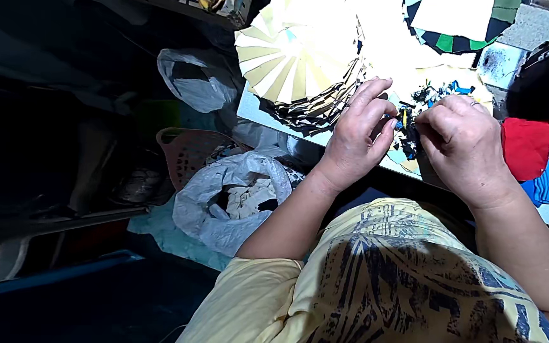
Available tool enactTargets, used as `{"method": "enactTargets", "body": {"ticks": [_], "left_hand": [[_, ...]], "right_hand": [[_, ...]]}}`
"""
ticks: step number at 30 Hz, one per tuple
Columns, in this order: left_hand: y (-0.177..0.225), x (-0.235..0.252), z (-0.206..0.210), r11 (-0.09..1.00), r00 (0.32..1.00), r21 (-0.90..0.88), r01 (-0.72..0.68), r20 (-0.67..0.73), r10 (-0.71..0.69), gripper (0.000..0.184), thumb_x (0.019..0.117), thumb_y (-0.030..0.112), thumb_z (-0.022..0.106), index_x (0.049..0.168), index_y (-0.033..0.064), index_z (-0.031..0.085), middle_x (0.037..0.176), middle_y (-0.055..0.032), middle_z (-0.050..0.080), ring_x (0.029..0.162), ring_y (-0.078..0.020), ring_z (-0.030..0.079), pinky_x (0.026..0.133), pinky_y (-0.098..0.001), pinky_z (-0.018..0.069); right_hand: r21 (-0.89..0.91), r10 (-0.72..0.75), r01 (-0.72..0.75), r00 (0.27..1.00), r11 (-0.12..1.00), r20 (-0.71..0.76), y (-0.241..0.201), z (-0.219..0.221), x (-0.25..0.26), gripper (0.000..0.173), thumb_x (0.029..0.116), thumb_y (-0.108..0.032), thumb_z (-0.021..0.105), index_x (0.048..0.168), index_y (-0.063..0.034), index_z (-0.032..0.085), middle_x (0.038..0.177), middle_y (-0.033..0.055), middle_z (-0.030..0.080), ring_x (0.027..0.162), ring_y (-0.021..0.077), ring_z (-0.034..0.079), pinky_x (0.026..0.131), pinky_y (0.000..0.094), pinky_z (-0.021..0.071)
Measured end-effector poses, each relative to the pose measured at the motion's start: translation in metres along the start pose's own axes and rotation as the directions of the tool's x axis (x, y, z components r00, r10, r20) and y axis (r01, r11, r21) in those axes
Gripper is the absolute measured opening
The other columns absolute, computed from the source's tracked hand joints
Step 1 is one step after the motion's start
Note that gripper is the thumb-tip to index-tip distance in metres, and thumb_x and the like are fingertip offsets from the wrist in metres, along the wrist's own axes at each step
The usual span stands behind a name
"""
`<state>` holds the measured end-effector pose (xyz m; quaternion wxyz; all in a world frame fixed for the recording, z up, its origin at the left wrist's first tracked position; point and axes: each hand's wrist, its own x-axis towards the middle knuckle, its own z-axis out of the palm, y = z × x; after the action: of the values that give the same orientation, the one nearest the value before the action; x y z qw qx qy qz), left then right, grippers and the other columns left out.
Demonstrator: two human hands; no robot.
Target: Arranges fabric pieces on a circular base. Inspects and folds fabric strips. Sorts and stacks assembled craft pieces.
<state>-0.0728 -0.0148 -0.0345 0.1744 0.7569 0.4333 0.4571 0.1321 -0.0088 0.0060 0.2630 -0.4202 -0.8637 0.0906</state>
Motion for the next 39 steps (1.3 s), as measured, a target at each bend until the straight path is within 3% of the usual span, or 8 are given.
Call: {"method": "enactTargets", "body": {"ticks": [6, 10, 14, 20, 24, 30, 36, 39], "left_hand": [[0.001, 0.001, 0.0, 0.997, 0.998, 0.071, 0.006, 0.059, -0.01, 0.025, 0.0977, 0.011, 0.061, 0.118, 0.0004, 0.071, 0.144, -0.0258, 0.056, 0.144, -0.0386, 0.045, 0.121, -0.0472, 0.0374], [0.001, 0.002, 0.0, 0.997, 0.996, 0.083, -0.001, 0.091, -0.007, 0.019, 0.0986, 0.012, 0.06, 0.107, 0.0043, 0.075, 0.145, -0.0251, 0.056, 0.146, -0.0408, 0.042, 0.122, -0.0487, 0.0356], [0.0, 0.002, -0.001, 0.998, 0.996, 0.07, -0.003, 0.089, -0.003, 0.021, 0.0984, 0.011, 0.059, 0.111, 0.0022, 0.074, 0.145, -0.0261, 0.054, 0.146, -0.041, 0.042, 0.122, -0.049, 0.0351], [0.0, 0.001, 0.0, 0.998, 0.999, 0.062, -0.001, 0.044, -0.002, 0.014, 0.0962, 0.008, 0.061, 0.101, -0.0016, 0.07, 0.143, -0.0284, 0.055, 0.144, -0.04, 0.044, 0.122, -0.0468, 0.0361], [0.002, 0.002, -0.003, 0.997, 0.992, 0.059, -0.043, 0.117, 0.036, 0.011, 0.0951, 0.013, 0.065, 0.095, 0.0036, 0.071, 0.145, -0.0245, 0.056, 0.147, -0.0428, 0.039, 0.122, -0.053, 0.0328], [0.001, 0.002, -0.008, 0.991, 0.966, -0.013, -0.131, 0.225, 0.131, 0.018, 0.0914, 0.028, 0.073, 0.089, 0.0105, 0.074, 0.152, -0.0226, 0.05, 0.152, -0.0459, 0.026, 0.123, -0.0595, 0.0247], [0.003, 0.001, -0.006, 0.99, 0.956, 0.043, -0.133, 0.269, 0.117, 0.016, 0.0924, 0.032, 0.074, 0.09, 0.0166, 0.078, 0.152, -0.0176, 0.052, 0.153, -0.0426, 0.028, 0.122, -0.0642, 0.0228], [0.005, 0.001, -0.005, 0.988, 0.96, 0.086, -0.125, 0.261, 0.099, 0.015, 0.0944, 0.029, 0.071, 0.093, 0.0162, 0.079, 0.151, -0.0178, 0.053, 0.152, -0.0415, 0.03, 0.123, -0.0642, 0.0211]], "right_hand": [[-0.11, 0.032, -0.034, 0.999, 0.993, -0.022, 0.004, 0.005, 0.004, 0.013, 0.0988, -0.008, 0.059, 0.094, 0.0002, 0.068, 0.088, 0.0173, 0.062, 0.088, 0.0359, 0.063, 0.077, 0.0495, 0.0497], [-0.098, 0.005, -0.007, 1.0, 0.995, -0.023, 0.005, 0.006, 0.006, 0.015, 0.1004, -0.009, 0.058, 0.099, -0.0021, 0.072, 0.089, 0.016, 0.063, 0.087, 0.0347, 0.063, 0.078, 0.0487, 0.0494], [0.0, 0.007, -0.007, 0.999, 1.0, 0.036, 0.009, -0.012, 0.003, 0.022, 0.1028, -0.011, 0.057, 0.115, -0.0063, 0.076, 0.101, 0.0165, 0.067, 0.096, 0.0345, 0.063, 0.084, 0.0505, 0.0491], [0.095, 0.044, -0.052, 0.995, 0.994, 0.091, 0.012, -0.051, -0.023, 0.021, 0.1, -0.016, 0.065, 0.11, -0.0006, 0.074, 0.098, 0.0142, 0.063, 0.086, 0.024, 0.062, 0.075, 0.038, 0.0527], [0.071, 0.068, -0.08, 0.985, 0.994, 0.157, 0.012, -0.043, -0.037, 0.021, 0.0971, -0.013, 0.067, 0.111, 0.0, 0.075, 0.099, 0.0172, 0.064, 0.089, 0.0308, 0.064, 0.077, 0.0448, 0.0538], [0.064, 0.021, -0.024, 0.999, 0.998, 0.04, 0.0, -0.028, -0.035, 0.013, 0.0981, -0.005, 0.063, 0.101, 0.0002, 0.075, 0.09, 0.0153, 0.064, 0.084, 0.0285, 0.064, 0.073, 0.0401, 0.0533], [0.038, 0.027, -0.028, 1.0, 0.999, 0.013, 0.0, -0.005, -0.024, 0.014, 0.1, -0.01, 0.063, 0.096, 0.0006, 0.07, 0.086, 0.0148, 0.064, 0.08, 0.0293, 0.064, 0.07, 0.0428, 0.053], [0.071, 0.025, -0.026, 1.0, 0.997, 0.018, -0.002, -0.007, -0.022, 0.017, 0.102, -0.011, 0.06, 0.106, -0.0027, 0.075, 0.091, 0.0139, 0.064, 0.08, 0.027, 0.063, 0.069, 0.0408, 0.0509]]}}
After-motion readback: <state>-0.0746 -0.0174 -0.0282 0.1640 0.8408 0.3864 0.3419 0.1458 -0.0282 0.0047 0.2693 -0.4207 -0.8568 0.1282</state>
